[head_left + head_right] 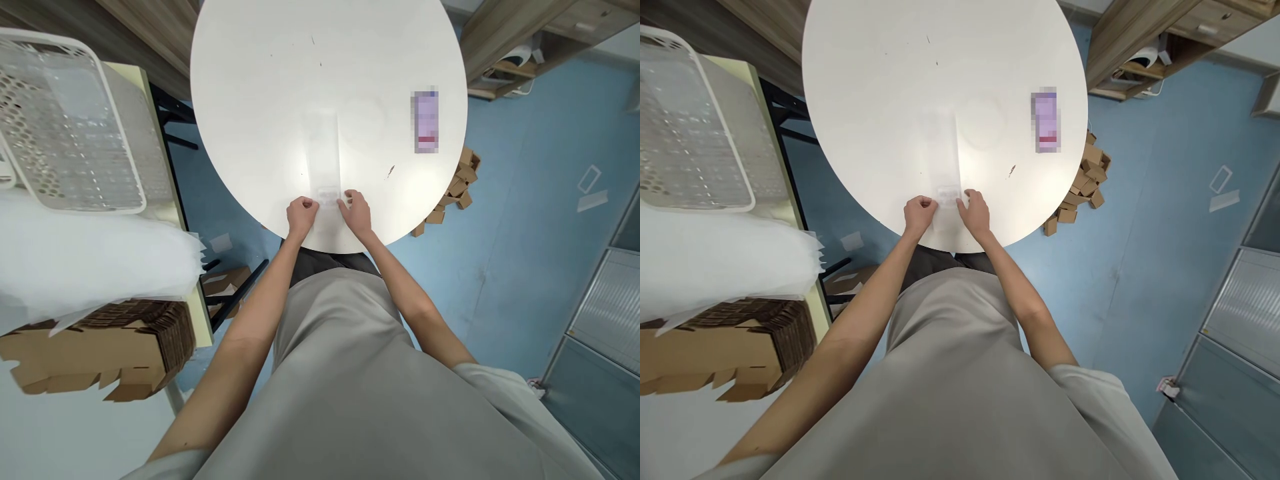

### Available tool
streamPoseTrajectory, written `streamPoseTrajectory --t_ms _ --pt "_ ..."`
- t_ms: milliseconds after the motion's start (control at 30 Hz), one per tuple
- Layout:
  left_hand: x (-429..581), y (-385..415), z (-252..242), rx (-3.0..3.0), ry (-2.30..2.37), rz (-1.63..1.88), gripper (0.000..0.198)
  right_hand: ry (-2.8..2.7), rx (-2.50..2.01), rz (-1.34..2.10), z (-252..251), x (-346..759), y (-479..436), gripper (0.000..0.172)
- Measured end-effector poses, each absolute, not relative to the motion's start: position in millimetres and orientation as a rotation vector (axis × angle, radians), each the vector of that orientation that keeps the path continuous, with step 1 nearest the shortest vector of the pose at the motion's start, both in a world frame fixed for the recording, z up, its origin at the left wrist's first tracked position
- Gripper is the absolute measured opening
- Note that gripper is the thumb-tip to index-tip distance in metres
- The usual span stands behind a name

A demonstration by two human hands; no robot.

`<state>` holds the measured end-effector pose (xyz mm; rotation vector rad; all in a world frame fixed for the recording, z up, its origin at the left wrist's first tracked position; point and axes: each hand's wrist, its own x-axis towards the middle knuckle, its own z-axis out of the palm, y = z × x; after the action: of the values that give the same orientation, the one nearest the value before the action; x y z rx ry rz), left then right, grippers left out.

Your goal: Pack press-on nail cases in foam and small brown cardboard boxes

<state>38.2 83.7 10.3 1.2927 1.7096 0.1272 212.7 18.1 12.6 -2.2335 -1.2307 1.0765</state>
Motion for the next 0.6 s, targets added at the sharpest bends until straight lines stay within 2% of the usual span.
streamPoseTrajectory --t_ms 100,267,367,500,600 --pt "42 82 14 1.318 1.727 0.109 0.007 -1.049 -2.256 1.145 2 214 33 0.04" --pt "46 83 15 1.325 1.749 0.086 0.007 -0.946 -2.263 1.196 -7 205 52 0.025" --pt "44 85 14 1.305 1.742 0.08 0.006 -0.884 -2.177 1.241 -9 203 55 0.023" --pt "34 88 12 1.23 1.762 0.1 0.007 -0.703 -1.998 1.35 -7 208 50 0.029" --pt "27 89 11 1.172 1.755 0.232 0.018 -0.617 -1.869 1.405 -5 215 41 0.042"
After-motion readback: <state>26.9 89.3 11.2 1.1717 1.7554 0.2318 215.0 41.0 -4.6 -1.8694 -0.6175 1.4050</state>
